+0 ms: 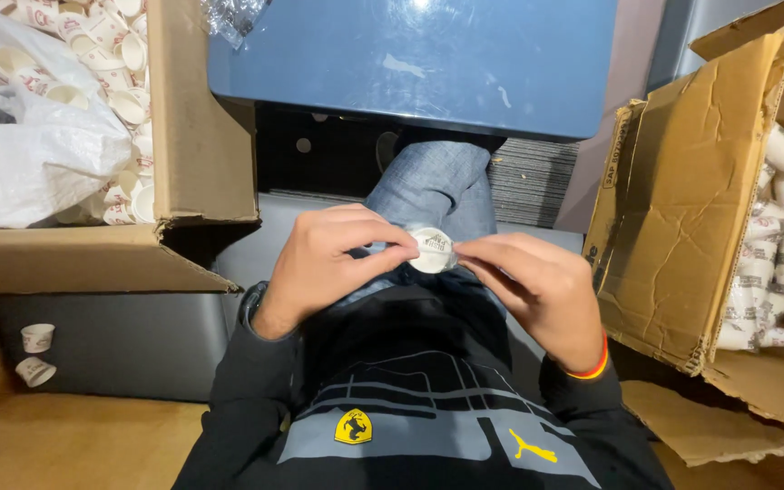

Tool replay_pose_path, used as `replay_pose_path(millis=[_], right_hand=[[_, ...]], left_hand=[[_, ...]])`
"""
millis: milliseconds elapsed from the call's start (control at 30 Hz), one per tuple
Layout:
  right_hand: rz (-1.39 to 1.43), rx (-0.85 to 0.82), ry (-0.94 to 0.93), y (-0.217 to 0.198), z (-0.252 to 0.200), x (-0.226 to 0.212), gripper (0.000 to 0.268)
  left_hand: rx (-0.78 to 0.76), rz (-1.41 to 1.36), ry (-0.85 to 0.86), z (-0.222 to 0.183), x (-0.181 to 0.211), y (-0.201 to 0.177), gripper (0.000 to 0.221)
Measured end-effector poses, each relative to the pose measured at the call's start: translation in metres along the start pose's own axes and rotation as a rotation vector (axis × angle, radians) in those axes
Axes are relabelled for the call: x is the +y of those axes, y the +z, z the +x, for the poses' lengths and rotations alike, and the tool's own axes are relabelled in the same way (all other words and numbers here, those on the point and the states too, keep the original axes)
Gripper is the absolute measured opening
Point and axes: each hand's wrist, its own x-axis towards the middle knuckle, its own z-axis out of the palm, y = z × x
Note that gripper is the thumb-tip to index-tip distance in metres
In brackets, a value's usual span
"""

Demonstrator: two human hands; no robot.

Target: The recorder is taking small paper cups from a box and stacking/packing them into plastic sleeves on a table.

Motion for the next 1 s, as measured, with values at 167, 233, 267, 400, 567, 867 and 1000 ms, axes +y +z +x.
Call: replay_pose_path(millis=[167,233,267,400,567,867,1000], right_hand=[[-0.029,0.106,0.09,-0.003,0.016,-0.003,0.025],[-0.049,0.129,0.026,-0.005,0.017,0.002,0.023],[-0.067,0.147,-0.033,-0.005,0.016,0.004,0.021],[-0.027,0.109,0.071,-0.004,0.016,0.0,0.019],[-0.04,0.103,0.0,0.001,0.016,0.001,0.021],[-0.187,0.072,-0.027,0.009,0.019,-0.003,0.043],[-0.236,0.08,-0.029,0.006,0.02,0.0,0.035]], left_hand=[[0.091,-0.129,-0.157,0.014,0.002,0.002,0.013],[0.118,-0.16,-0.14,0.016,-0.001,0.005,0.013],[0.145,-0.194,-0.131,0.016,-0.003,0.007,0.014],[0.122,-0.216,-0.113,0.012,-0.005,0.013,0.017],[0.142,-0.176,-0.074,0.014,0.001,0.015,0.025],[0.175,-0.186,-0.208,0.014,0.003,0.019,0.043],[0.155,-0.18,-0.175,0.014,0.004,0.016,0.042]])
